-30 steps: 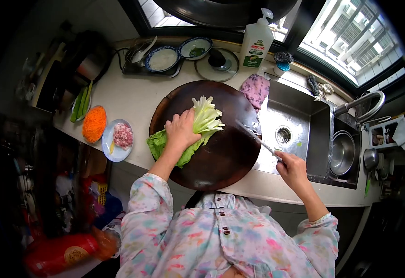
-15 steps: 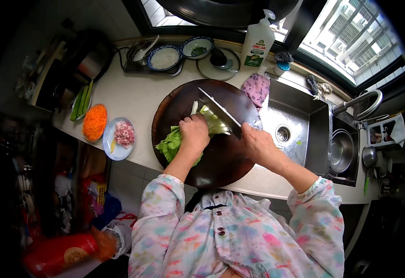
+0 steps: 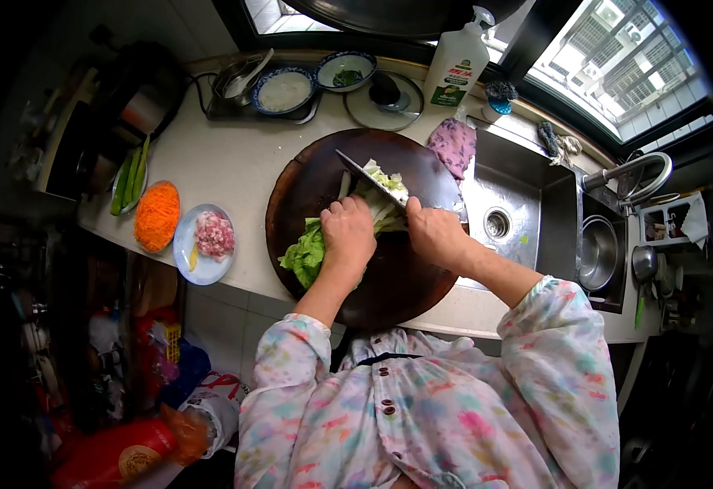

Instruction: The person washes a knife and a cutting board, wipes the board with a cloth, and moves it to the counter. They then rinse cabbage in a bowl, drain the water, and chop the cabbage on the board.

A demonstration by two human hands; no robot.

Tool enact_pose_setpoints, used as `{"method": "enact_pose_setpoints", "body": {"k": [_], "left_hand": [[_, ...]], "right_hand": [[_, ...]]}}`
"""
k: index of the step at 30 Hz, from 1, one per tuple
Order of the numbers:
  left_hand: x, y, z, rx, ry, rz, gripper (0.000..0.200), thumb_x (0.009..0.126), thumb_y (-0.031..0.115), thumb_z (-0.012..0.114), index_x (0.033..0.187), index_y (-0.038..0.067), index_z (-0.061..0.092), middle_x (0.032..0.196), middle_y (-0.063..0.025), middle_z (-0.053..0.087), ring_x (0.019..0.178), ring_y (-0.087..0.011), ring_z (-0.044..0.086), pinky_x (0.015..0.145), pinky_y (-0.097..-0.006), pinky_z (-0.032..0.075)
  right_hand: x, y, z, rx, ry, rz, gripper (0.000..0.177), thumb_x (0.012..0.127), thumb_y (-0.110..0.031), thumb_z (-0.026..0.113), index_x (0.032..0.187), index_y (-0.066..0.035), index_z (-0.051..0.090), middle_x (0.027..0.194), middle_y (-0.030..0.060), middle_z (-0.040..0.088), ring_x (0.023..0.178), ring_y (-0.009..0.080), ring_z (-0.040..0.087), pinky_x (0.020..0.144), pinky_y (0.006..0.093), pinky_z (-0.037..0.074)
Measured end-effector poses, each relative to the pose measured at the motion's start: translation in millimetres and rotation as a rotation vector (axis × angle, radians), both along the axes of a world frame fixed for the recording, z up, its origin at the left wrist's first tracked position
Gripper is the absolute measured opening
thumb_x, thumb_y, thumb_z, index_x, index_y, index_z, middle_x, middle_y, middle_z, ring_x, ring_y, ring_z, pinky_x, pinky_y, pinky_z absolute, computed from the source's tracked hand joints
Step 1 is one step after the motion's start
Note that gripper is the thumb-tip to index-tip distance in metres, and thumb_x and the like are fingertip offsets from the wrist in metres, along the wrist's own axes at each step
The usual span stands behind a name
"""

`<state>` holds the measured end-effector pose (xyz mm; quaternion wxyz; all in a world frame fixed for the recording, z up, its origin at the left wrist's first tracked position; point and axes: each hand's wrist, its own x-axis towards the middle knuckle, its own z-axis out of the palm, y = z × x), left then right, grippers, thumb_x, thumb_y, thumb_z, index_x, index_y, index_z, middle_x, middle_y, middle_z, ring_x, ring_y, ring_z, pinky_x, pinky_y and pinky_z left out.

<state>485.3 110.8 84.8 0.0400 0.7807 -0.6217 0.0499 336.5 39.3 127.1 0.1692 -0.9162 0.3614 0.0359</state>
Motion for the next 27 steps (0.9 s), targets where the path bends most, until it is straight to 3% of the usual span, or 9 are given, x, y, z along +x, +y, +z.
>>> {"method": "enact_pose_setpoints", "body": {"k": [4, 8, 10, 13, 20, 27], "left_hand": [[1.7, 7.8, 6.6, -0.085, 0.031, -0.054, 0.042, 0.059, 0.013, 0.072, 0.097, 0.004, 0.054, 0.084, -0.0087, 0.057, 0.079, -0.0260, 0.057, 0.068, -0.0376, 0.044], [4.5, 8.5, -5.4, -0.155, 0.064, -0.037, 0.044, 0.058, 0.015, 0.073, 0.095, 0.004, 0.053, 0.083, -0.0098, 0.057, 0.080, -0.0274, 0.057, 0.068, -0.0379, 0.045], [4.3, 6.5, 2.0, -0.061, 0.182, 0.016, 0.041, 0.062, 0.013, 0.071, 0.097, 0.001, 0.054, 0.086, -0.0103, 0.058, 0.082, -0.0261, 0.056, 0.072, -0.0358, 0.045], [5.5, 1.4, -0.7, 0.008, 0.157, 0.050, 0.036, 0.064, 0.018, 0.069, 0.093, 0.002, 0.056, 0.088, -0.0119, 0.058, 0.085, -0.0273, 0.056, 0.074, -0.0366, 0.046], [4.7, 3.2, -6.9, -0.044, 0.145, 0.050, 0.028, 0.063, 0.018, 0.068, 0.085, 0.002, 0.061, 0.087, -0.0142, 0.059, 0.083, -0.0289, 0.057, 0.074, -0.0372, 0.046], [10.6, 5.3, 2.2, -0.036, 0.219, 0.016, 0.026, 0.060, 0.013, 0.069, 0.082, 0.002, 0.060, 0.081, -0.0138, 0.059, 0.080, -0.0280, 0.057, 0.072, -0.0373, 0.047]], "right_hand": [[-6.5, -0.2, -1.4, -0.069, -0.094, 0.049, 0.011, 0.080, -0.003, 0.044, 0.089, 0.002, 0.042, 0.065, 0.0211, 0.061, 0.061, 0.0390, 0.061, 0.056, 0.0471, 0.048], [-20.9, 2.9, 30.7, -0.034, -0.122, -0.025, 0.014, 0.081, -0.007, 0.049, 0.090, 0.000, 0.039, 0.066, 0.0216, 0.058, 0.064, 0.0423, 0.057, 0.057, 0.0494, 0.044], [-33.6, 20.6, 54.2, -0.055, -0.188, -0.015, 0.016, 0.080, -0.006, 0.049, 0.090, -0.001, 0.039, 0.067, 0.0219, 0.058, 0.064, 0.0426, 0.057, 0.057, 0.0494, 0.044], [-41.4, 43.1, 66.0, -0.015, -0.206, 0.010, 0.018, 0.077, -0.005, 0.051, 0.089, -0.001, 0.038, 0.066, 0.0220, 0.058, 0.064, 0.0423, 0.057, 0.056, 0.0490, 0.044], [-34.1, 50.6, 48.0, -0.004, -0.024, 0.017, 0.021, 0.073, -0.002, 0.052, 0.089, 0.001, 0.038, 0.063, 0.0196, 0.059, 0.060, 0.0381, 0.061, 0.051, 0.0463, 0.046], [-9.2, 23.1, 35.6, -0.016, -0.067, 0.119, 0.016, 0.075, -0.002, 0.049, 0.088, 0.004, 0.042, 0.066, 0.0205, 0.061, 0.061, 0.0373, 0.062, 0.054, 0.0445, 0.049]]}}
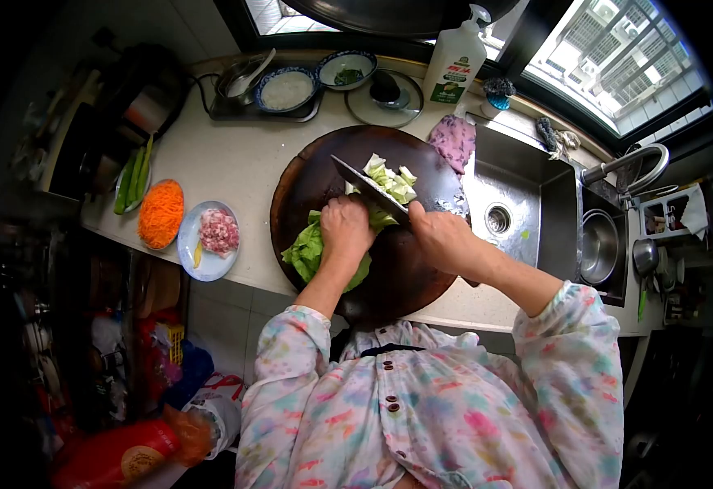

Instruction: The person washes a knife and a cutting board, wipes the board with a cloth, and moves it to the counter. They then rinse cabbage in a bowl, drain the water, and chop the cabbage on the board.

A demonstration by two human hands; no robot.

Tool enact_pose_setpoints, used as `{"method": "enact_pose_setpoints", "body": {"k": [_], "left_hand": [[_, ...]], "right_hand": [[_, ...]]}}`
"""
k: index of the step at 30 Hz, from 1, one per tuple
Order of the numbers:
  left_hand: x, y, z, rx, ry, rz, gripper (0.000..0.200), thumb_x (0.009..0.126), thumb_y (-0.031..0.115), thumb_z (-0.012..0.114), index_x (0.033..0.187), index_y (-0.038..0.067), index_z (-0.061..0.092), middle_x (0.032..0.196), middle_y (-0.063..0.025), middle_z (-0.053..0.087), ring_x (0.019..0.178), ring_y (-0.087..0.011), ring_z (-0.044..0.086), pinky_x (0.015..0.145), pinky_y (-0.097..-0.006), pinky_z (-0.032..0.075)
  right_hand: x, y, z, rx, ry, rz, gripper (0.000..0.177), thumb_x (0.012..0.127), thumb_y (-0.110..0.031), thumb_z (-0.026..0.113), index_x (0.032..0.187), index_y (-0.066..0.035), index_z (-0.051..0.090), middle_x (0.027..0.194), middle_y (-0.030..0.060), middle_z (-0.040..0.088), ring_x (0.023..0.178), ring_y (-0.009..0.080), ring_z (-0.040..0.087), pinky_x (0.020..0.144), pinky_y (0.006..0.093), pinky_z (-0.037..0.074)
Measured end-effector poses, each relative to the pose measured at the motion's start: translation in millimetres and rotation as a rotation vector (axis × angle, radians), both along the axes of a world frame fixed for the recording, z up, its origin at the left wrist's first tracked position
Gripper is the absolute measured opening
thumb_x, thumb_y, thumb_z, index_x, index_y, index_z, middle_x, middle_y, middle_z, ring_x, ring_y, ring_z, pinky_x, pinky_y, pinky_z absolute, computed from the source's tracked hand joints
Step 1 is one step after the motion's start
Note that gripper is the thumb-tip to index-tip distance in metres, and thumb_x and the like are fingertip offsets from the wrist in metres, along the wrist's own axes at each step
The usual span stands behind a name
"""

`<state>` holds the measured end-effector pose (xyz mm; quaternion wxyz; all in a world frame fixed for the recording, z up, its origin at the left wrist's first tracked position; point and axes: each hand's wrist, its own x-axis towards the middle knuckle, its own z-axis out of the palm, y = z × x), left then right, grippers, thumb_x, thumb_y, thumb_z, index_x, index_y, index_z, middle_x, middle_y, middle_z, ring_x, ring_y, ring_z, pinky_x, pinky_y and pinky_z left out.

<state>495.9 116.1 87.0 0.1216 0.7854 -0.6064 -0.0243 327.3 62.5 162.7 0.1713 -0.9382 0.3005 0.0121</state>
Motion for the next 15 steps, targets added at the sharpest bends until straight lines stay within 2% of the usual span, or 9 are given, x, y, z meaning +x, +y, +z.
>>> {"method": "enact_pose_setpoints", "body": {"k": [3, 7, 12, 15], "left_hand": [[0.2, -0.8, -3.7, -0.050, -0.054, -0.014, 0.024, 0.060, 0.009, 0.069, 0.080, 0.002, 0.059, 0.080, -0.0133, 0.060, 0.079, -0.0271, 0.058, 0.072, -0.0367, 0.047], [-1.7, 5.2, -4.3, -0.078, -0.031, -0.019, 0.027, 0.059, 0.009, 0.069, 0.082, 0.003, 0.056, 0.081, -0.0119, 0.059, 0.081, -0.0268, 0.057, 0.073, -0.0361, 0.045], [-3.1, 17.7, -0.5, -0.184, 0.013, -0.093, 0.033, 0.058, 0.012, 0.071, 0.086, 0.006, 0.055, 0.082, -0.0095, 0.058, 0.083, -0.0273, 0.056, 0.075, -0.0374, 0.042], [-1.7, 12.1, 2.7, -0.017, -0.007, -0.043, 0.053, 0.054, 0.021, 0.077, 0.099, 0.005, 0.053, 0.089, -0.0093, 0.058, 0.090, -0.0271, 0.054, 0.079, -0.0391, 0.040]], "right_hand": [[29.6, -10.4, -26.4, 0.030, 0.045, -0.026, 0.017, 0.075, -0.002, 0.048, 0.089, 0.005, 0.043, 0.069, 0.0219, 0.062, 0.065, 0.0368, 0.064, 0.057, 0.0439, 0.050], [31.8, -5.4, -31.0, 0.042, 0.054, -0.113, 0.015, 0.076, -0.004, 0.048, 0.089, 0.004, 0.045, 0.070, 0.0227, 0.062, 0.066, 0.0371, 0.064, 0.058, 0.0452, 0.050], [12.9, -16.6, -46.9, 0.008, -0.136, -0.172, 0.016, 0.081, -0.011, 0.049, 0.090, 0.001, 0.045, 0.070, 0.0225, 0.062, 0.068, 0.0401, 0.062, 0.061, 0.0493, 0.049], [5.6, -18.9, -50.0, -0.001, -0.197, -0.182, 0.018, 0.083, -0.015, 0.050, 0.090, 0.000, 0.044, 0.070, 0.0218, 0.061, 0.068, 0.0408, 0.060, 0.060, 0.0507, 0.047]]}}
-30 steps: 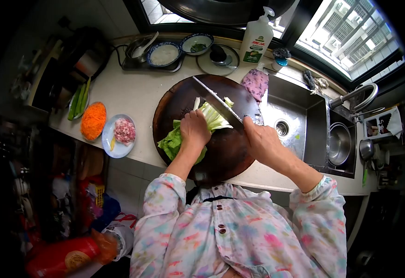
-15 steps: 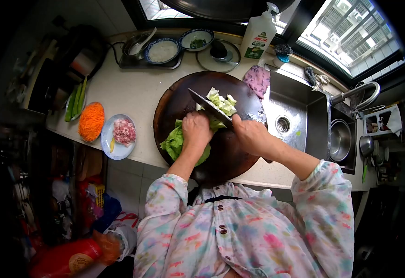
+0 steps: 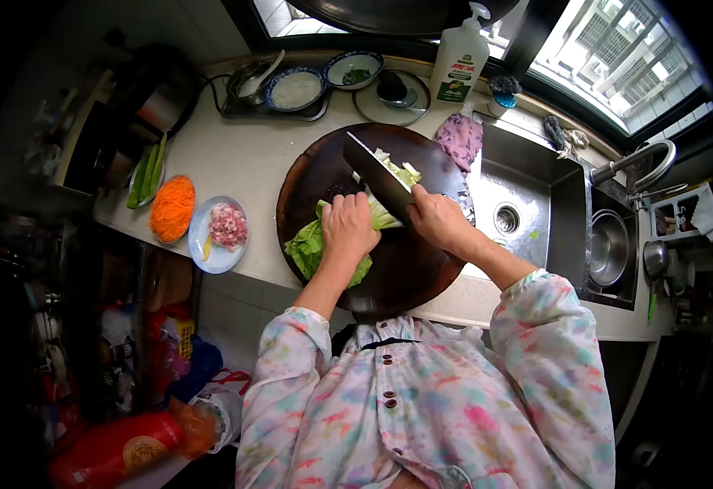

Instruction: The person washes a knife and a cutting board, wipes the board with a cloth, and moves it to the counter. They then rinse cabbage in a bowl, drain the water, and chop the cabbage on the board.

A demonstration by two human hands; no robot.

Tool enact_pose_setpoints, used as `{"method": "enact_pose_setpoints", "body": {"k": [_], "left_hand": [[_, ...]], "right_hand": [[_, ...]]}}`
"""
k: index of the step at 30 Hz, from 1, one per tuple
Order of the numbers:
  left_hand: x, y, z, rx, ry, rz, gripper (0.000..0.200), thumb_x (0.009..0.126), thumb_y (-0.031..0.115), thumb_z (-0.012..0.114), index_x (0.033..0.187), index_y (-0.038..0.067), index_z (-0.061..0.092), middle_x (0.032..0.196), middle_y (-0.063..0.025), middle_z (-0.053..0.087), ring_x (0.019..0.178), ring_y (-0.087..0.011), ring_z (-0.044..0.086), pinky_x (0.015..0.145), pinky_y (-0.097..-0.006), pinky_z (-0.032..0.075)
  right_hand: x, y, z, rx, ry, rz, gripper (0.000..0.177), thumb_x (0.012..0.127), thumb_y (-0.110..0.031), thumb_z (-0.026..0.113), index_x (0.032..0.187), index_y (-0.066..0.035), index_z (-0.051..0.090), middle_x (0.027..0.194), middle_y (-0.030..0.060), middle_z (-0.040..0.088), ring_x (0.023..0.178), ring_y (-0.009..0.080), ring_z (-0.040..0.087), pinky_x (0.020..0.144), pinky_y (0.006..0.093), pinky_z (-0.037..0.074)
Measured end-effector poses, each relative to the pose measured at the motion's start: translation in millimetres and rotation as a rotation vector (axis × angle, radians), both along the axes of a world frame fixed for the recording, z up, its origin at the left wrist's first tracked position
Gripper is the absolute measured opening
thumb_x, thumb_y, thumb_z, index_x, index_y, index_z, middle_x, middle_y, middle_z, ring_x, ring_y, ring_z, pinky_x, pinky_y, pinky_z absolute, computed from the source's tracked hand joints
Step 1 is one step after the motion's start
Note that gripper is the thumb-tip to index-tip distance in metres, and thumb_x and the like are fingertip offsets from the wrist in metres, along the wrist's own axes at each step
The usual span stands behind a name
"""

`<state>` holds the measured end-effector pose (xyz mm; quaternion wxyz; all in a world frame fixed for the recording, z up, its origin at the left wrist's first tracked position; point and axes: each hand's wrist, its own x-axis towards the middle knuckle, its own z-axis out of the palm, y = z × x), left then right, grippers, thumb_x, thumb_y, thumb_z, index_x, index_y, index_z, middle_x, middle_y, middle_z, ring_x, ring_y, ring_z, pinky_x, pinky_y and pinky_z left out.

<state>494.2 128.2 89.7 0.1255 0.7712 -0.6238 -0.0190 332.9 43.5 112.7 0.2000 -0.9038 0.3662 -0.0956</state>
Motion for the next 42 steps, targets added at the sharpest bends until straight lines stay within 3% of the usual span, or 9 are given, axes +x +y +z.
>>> {"method": "enact_pose_setpoints", "body": {"k": [3, 6, 10, 11, 15, 21, 34, 38, 42], "left_hand": [[0.9, 2.1, 21.7, 0.082, 0.055, 0.023, 0.078, 0.048, 0.031, 0.082, 0.112, 0.003, 0.048, 0.098, -0.0091, 0.057, 0.099, -0.0263, 0.051, 0.083, -0.0405, 0.038], [12.4, 15.9, 26.2, -0.143, -0.139, -0.044, 0.095, 0.043, 0.038, 0.084, 0.121, 0.003, 0.042, 0.105, -0.0086, 0.055, 0.105, -0.0250, 0.048, 0.087, -0.0407, 0.036], [13.3, 18.8, 16.9, 0.268, 0.012, 0.118, 0.084, 0.051, 0.042, 0.078, 0.119, 0.004, 0.045, 0.112, -0.0105, 0.054, 0.107, -0.0260, 0.050, 0.088, -0.0419, 0.038], [11.5, 17.5, 13.2, 0.223, -0.044, 0.141, 0.068, 0.055, 0.041, 0.076, 0.106, 0.005, 0.051, 0.103, -0.0096, 0.057, 0.099, -0.0259, 0.054, 0.081, -0.0422, 0.040], [9.3, 18.1, 8.0, 0.139, -0.092, 0.116, 0.049, 0.056, 0.035, 0.076, 0.091, 0.007, 0.056, 0.092, -0.0084, 0.057, 0.088, -0.0253, 0.055, 0.071, -0.0405, 0.039], [12.9, 16.4, 0.0, 0.025, -0.061, 0.064, 0.045, 0.051, 0.033, 0.077, 0.083, 0.007, 0.058, 0.083, -0.0078, 0.057, 0.079, -0.0245, 0.055, 0.068, -0.0395, 0.039], [33.8, 19.6, -3.6, -0.073, 0.067, 0.043, 0.043, 0.053, 0.026, 0.073, 0.086, 0.007, 0.053, 0.085, -0.0088, 0.054, 0.084, -0.0280, 0.052, 0.071, -0.0401, 0.038], [38.0, 23.8, -4.8, -0.051, 0.112, 0.060, 0.064, 0.053, 0.033, 0.075, 0.106, 0.004, 0.054, 0.097, -0.0098, 0.052, 0.096, -0.0283, 0.049, 0.081, -0.0391, 0.039], [38.7, 24.0, 15.2, 0.095, 0.119, 0.112, 0.093, 0.049, 0.041, 0.080, 0.124, 0.003, 0.041, 0.113, -0.0132, 0.049, 0.112, -0.0296, 0.043, 0.095, -0.0451, 0.032]], "right_hand": [[-4.0, 6.0, 11.8, -0.030, 0.009, 0.007, 0.017, 0.083, -0.015, 0.050, 0.090, -0.001, 0.043, 0.068, 0.0206, 0.061, 0.064, 0.0399, 0.060, 0.057, 0.0503, 0.046], [-15.0, 20.5, 39.5, -0.059, -0.033, 0.012, 0.016, 0.083, -0.013, 0.050, 0.090, -0.002, 0.042, 0.065, 0.0190, 0.060, 0.060, 0.0390, 0.059, 0.053, 0.0493, 0.045], [-22.7, 54.2, 65.7, -0.047, -0.130, 0.057, 0.015, 0.081, -0.009, 0.051, 0.090, -0.002, 0.041, 0.063, 0.0174, 0.059, 0.056, 0.0376, 0.058, 0.050, 0.0481, 0.044], [-22.5, 63.3, 66.4, -0.050, -0.092, 0.071, 0.016, 0.079, -0.007, 0.052, 0.090, -0.002, 0.040, 0.064, 0.0175, 0.059, 0.055, 0.0371, 0.058, 0.049, 0.0476, 0.043], [-20.5, 75.9, 55.1, 0.072, 0.021, 0.065, 0.024, 0.078, -0.006, 0.054, 0.091, -0.001, 0.035, 0.065, 0.0202, 0.057, 0.057, 0.0411, 0.056, 0.051, 0.0489, 0.043], [-23.3, 72.1, 63.6, 0.187, 0.241, 0.071, 0.021, 0.075, -0.003, 0.051, 0.091, 0.002, 0.038, 0.065, 0.0196, 0.060, 0.059, 0.0387, 0.060, 0.053, 0.0483, 0.046], [33.5, 19.1, 2.0, 0.109, 0.104, 0.018, 0.020, 0.081, -0.012, 0.047, 0.094, 0.001, 0.043, 0.073, 0.0211, 0.062, 0.069, 0.0397, 0.062, 0.064, 0.0487, 0.048], [27.8, 13.9, 22.1, 0.478, 0.088, -0.144, 0.021, 0.083, -0.016, 0.047, 0.095, 0.001, 0.044, 0.072, 0.0218, 0.062, 0.070, 0.0396, 0.062, 0.066, 0.0494, 0.048], [21.8, 22.7, -5.1, 0.013, -0.061, -0.013, 0.018, 0.083, -0.014, 0.048, 0.093, 0.001, 0.044, 0.065, 0.0192, 0.061, 0.059, 0.0388, 0.060, 0.061, 0.0497, 0.047]]}}
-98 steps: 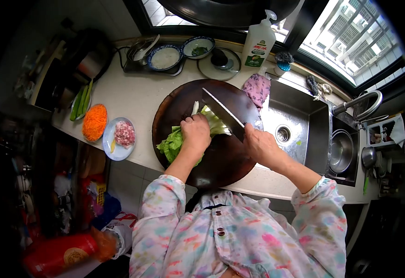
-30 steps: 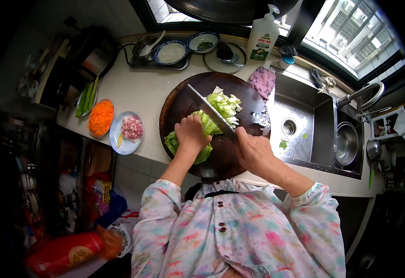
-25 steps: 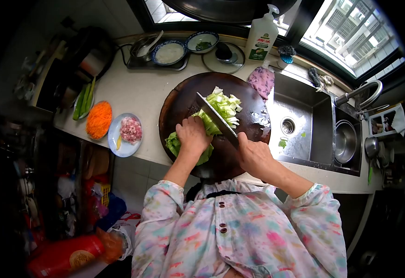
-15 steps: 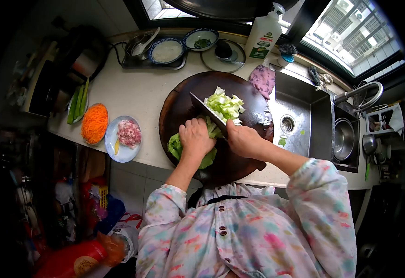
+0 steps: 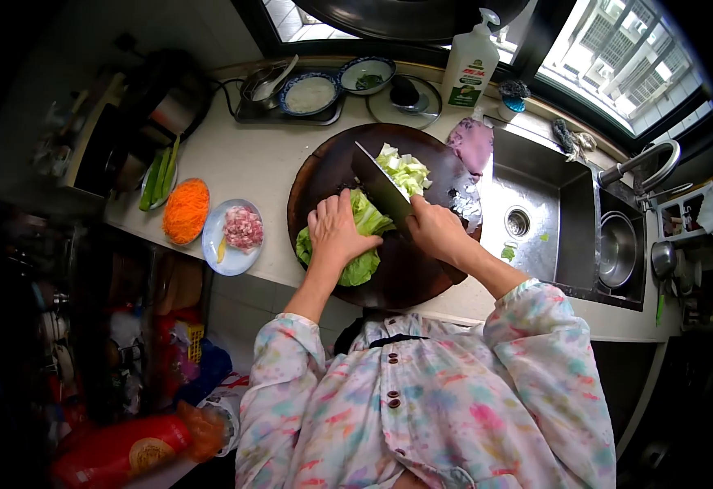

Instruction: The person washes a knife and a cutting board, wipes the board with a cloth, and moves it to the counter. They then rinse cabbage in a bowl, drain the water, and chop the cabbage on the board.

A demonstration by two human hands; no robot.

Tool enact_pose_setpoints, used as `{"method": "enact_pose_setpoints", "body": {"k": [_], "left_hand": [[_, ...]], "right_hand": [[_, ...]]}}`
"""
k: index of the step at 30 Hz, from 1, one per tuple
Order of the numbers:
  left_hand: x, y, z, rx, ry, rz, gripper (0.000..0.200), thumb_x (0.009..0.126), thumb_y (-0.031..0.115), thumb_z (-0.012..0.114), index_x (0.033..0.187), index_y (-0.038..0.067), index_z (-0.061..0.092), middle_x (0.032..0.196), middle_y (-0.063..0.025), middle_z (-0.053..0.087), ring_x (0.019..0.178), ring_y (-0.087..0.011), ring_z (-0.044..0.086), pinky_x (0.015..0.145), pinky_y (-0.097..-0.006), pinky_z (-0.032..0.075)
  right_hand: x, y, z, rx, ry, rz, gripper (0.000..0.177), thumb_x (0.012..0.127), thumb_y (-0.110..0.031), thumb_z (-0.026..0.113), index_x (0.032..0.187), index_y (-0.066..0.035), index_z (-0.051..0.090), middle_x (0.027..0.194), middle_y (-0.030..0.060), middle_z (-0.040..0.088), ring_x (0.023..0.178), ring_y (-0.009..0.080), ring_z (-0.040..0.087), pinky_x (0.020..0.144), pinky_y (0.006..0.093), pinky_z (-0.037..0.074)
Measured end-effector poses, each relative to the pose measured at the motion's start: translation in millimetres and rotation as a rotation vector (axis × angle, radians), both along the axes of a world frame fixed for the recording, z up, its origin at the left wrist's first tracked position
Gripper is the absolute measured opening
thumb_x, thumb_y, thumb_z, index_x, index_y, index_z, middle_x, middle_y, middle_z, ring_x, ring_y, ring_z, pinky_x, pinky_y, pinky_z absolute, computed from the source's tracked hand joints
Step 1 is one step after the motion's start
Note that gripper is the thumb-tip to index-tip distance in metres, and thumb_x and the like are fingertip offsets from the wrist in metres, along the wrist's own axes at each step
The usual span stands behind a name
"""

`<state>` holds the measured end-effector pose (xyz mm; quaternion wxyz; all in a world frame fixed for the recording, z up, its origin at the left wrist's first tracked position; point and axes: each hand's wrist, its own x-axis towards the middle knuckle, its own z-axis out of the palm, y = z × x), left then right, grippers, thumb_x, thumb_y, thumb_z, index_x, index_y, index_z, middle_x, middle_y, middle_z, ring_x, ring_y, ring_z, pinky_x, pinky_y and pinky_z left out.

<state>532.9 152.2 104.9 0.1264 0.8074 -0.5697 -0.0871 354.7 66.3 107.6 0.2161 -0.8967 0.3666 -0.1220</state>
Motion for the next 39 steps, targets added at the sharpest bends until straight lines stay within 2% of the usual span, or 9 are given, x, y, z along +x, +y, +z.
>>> {"method": "enact_pose_setpoints", "body": {"k": [2, 3, 6, 7, 18, 25, 33, 36, 39], "left_hand": [[-1.1, 4.7, 6.7, 0.022, -0.054, 0.030, 0.108, 0.047, 0.046, 0.082, 0.133, 0.003, 0.033, 0.121, -0.0137, 0.047, 0.119, -0.0298, 0.038, 0.101, -0.0505, 0.027], [-0.2, 9.0, 11.4, 0.097, -0.027, 0.038, 0.117, 0.045, 0.050, 0.082, 0.137, 0.004, 0.026, 0.129, -0.0136, 0.042, 0.125, -0.0289, 0.033, 0.104, -0.0575, 0.018], [-4.1, 19.1, 2.3, 0.131, 0.004, 0.127, 0.096, 0.050, 0.045, 0.081, 0.126, 0.005, 0.037, 0.116, -0.0094, 0.048, 0.117, -0.0275, 0.040, 0.095, -0.0538, 0.030], [-6.9, 14.3, 3.0, 0.165, 0.021, 0.160, 0.081, 0.053, 0.043, 0.079, 0.116, 0.006, 0.044, 0.110, -0.0078, 0.049, 0.110, -0.0269, 0.045, 0.085, -0.0497, 0.037], [-9.6, 14.5, -17.3, -0.069, -0.082, 0.048, 0.050, 0.057, 0.037, 0.076, 0.091, 0.006, 0.055, 0.094, -0.0084, 0.052, 0.091, -0.0270, 0.051, 0.065, -0.0448, 0.042], [-5.4, 14.5, -21.7, -0.065, -0.064, 0.061, 0.046, 0.056, 0.025, 0.076, 0.090, 0.007, 0.052, 0.093, -0.0088, 0.051, 0.091, -0.0279, 0.051, 0.067, -0.0434, 0.042], [6.9, 17.3, -28.3, -0.232, 0.096, -0.003, 0.056, 0.053, 0.023, 0.078, 0.100, 0.006, 0.053, 0.096, -0.0095, 0.051, 0.095, -0.0301, 0.050, 0.079, -0.0411, 0.044], [-2.2, -6.7, -35.4, -0.306, 0.074, 0.002, 0.052, 0.053, 0.024, 0.078, 0.095, 0.006, 0.053, 0.094, -0.0101, 0.051, 0.092, -0.0297, 0.052, 0.074, -0.0422, 0.045], [-2.1, -10.9, -23.1, -0.166, 0.093, 0.040, 0.076, 0.050, 0.036, 0.080, 0.113, 0.006, 0.048, 0.105, -0.0110, 0.050, 0.102, -0.0311, 0.048, 0.085, -0.0449, 0.041]], "right_hand": [[-1.6, 11.4, 30.2, 0.008, 0.081, 0.003, 0.017, 0.082, -0.011, 0.049, 0.092, 0.000, 0.043, 0.065, 0.0184, 0.061, 0.058, 0.0385, 0.060, 0.057, 0.0498, 0.046], [-4.1, 18.0, 47.1, 0.013, 0.125, 0.003, 0.016, 0.081, -0.010, 0.050, 0.092, -0.001, 0.042, 0.065, 0.0179, 0.061, 0.058, 0.0384, 0.059, 0.054, 0.0499, 0.045], [-14.6, 41.7, 69.3, -0.034, 0.018, 0.074, 0.019, 0.078, -0.007, 0.051, 0.092, -0.002, 0.040, 0.064, 0.0167, 0.060, 0.056, 0.0377, 0.058, 0.049, 0.0486, 0.043], [-16.2, 49.2, 66.8, -0.071, -0.037, 0.106, 0.021, 0.077, -0.006, 0.052, 0.093, -0.003, 0.038, 0.063, 0.0155, 0.059, 0.055, 0.0365, 0.058, 0.048, 0.0469, 0.044], [-5.3, 42.7, 56.8, 0.056, 0.266, 0.215, 0.022, 0.075, -0.003, 0.049, 0.094, 0.002, 0.040, 0.064, 0.0181, 0.061, 0.058, 0.0361, 0.062, 0.050, 0.0462, 0.047], [46.2, 21.1, 20.0, 0.111, 0.270, 0.161, 0.020, 0.076, -0.004, 0.048, 0.094, 0.003, 0.041, 0.071, 0.0212, 0.063, 0.069, 0.0368, 0.064, 0.058, 0.0455, 0.049], [-0.6, 15.7, 18.9, 0.074, 0.221, 0.088, 0.020, 0.082, -0.013, 0.050, 0.093, 0.001, 0.043, 0.071, 0.0199, 0.062, 0.068, 0.0391, 0.061, 0.060, 0.0497, 0.047], [-3.1, 20.4, 26.8, 0.044, 0.240, 0.036, 0.020, 0.082, -0.014, 0.051, 0.092, 0.000, 0.043, 0.068, 0.0188, 0.062, 0.065, 0.0383, 0.061, 0.057, 0.0495, 0.046], [-9.5, 22.5, 39.5, -0.001, 0.223, 0.020, 0.019, 0.079, -0.011, 0.052, 0.092, -0.001, 0.042, 0.066, 0.0174, 0.060, 0.062, 0.0372, 0.060, 0.054, 0.0488, 0.044]]}}
